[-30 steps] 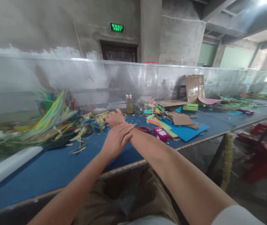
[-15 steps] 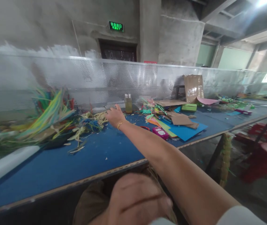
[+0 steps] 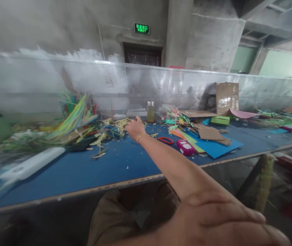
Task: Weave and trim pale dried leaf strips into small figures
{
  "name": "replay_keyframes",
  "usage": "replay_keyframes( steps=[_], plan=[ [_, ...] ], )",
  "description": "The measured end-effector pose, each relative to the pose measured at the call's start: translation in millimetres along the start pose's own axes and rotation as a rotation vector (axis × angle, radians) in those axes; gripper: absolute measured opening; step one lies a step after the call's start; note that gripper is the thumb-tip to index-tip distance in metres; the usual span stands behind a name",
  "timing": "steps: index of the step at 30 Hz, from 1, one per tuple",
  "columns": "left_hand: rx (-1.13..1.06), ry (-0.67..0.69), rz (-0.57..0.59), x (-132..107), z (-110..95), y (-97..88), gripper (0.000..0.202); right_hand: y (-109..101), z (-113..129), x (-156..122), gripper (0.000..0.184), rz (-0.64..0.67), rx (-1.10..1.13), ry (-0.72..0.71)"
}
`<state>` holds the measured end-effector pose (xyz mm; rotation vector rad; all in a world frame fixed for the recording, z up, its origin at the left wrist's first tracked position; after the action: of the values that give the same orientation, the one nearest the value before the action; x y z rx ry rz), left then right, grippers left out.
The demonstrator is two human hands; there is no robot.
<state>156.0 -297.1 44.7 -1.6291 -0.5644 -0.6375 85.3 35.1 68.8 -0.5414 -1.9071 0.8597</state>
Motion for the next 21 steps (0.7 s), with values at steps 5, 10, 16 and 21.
replay_keyframes(
  steps=[5,10,16,21],
  plan=[
    [0.202,-0.142,-0.03,-8,100,-50.7,0.071,-11,-17,-1,0.026,-0.024,0.035,0.036],
    [0.572,-0.601,-0.135,-43,208,-124.7,0.032,3,-63,-7,0.023,-0.058,0.256,0.365],
    [0.449,-0.984,-0.052,-78,274,-157.2,0.028,64,-84,-32,0.021,-0.095,1.201,0.855],
    [-0.04,-1.182,-0.297,-97,339,-148.8,0.025,74,-71,-39,0.017,-0.106,1.406,0.834]
  ],
)
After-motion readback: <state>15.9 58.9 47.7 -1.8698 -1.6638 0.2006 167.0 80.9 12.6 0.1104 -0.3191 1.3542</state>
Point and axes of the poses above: each hand's wrist, its own x-axis towards the middle knuckle, its own y-axis out of the palm, z = x × y, the point moved 8 cm from there along x, towards the middle knuckle, and after that the axes turned 2 degrees about -z, right-handed, at the moved point
